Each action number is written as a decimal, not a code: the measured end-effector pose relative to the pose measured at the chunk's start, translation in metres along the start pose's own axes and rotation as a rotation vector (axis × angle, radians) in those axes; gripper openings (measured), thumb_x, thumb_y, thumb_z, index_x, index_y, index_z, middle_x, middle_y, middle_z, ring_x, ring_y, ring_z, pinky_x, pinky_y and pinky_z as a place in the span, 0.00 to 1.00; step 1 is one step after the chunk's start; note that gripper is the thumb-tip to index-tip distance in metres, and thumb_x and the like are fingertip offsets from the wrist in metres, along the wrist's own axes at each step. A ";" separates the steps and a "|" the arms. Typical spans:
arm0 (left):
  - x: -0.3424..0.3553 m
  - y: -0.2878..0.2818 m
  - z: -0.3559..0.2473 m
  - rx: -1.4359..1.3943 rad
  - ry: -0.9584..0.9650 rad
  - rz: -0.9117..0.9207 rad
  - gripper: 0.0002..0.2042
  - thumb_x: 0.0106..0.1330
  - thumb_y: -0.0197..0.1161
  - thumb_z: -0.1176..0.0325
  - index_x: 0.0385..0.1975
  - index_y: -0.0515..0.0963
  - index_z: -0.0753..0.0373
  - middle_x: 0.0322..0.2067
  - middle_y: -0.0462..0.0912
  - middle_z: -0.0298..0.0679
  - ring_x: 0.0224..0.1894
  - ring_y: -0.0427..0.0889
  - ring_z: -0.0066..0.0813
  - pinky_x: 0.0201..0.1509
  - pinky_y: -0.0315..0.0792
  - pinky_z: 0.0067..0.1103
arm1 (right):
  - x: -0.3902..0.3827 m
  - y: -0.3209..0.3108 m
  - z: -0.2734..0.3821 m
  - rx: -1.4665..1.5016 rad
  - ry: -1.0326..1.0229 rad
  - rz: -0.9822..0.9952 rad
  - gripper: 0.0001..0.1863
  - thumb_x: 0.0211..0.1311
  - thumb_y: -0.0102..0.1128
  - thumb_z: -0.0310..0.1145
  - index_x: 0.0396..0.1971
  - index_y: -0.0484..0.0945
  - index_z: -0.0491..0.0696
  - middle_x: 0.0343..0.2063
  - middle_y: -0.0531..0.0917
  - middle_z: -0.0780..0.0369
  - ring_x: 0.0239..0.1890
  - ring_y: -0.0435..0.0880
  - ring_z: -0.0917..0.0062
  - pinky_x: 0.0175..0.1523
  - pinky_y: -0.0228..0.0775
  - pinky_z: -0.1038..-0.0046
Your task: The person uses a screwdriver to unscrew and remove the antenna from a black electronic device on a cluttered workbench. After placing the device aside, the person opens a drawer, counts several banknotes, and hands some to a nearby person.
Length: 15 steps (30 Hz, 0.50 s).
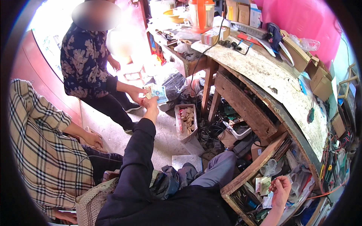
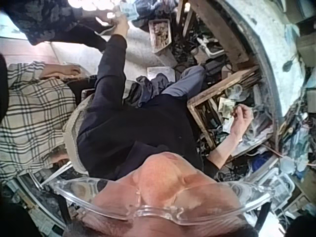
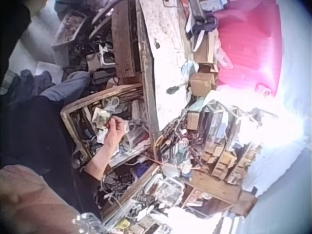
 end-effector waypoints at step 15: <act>0.152 -0.019 0.011 0.054 -0.047 0.355 0.15 0.70 0.61 0.67 0.51 0.76 0.69 0.40 0.80 0.41 0.36 0.77 0.30 0.38 0.74 0.25 | -0.005 -0.003 0.021 -0.020 -0.046 0.024 0.07 0.68 0.63 0.29 0.39 0.79 0.43 0.30 0.85 0.61 0.29 0.84 0.78 0.35 0.77 0.76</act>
Point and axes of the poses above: each hand's wrist, its own x-axis towards the middle knuckle, its own y-axis out of the palm, z = x × y, the point moved 7 cm from there along x, towards the middle knuckle
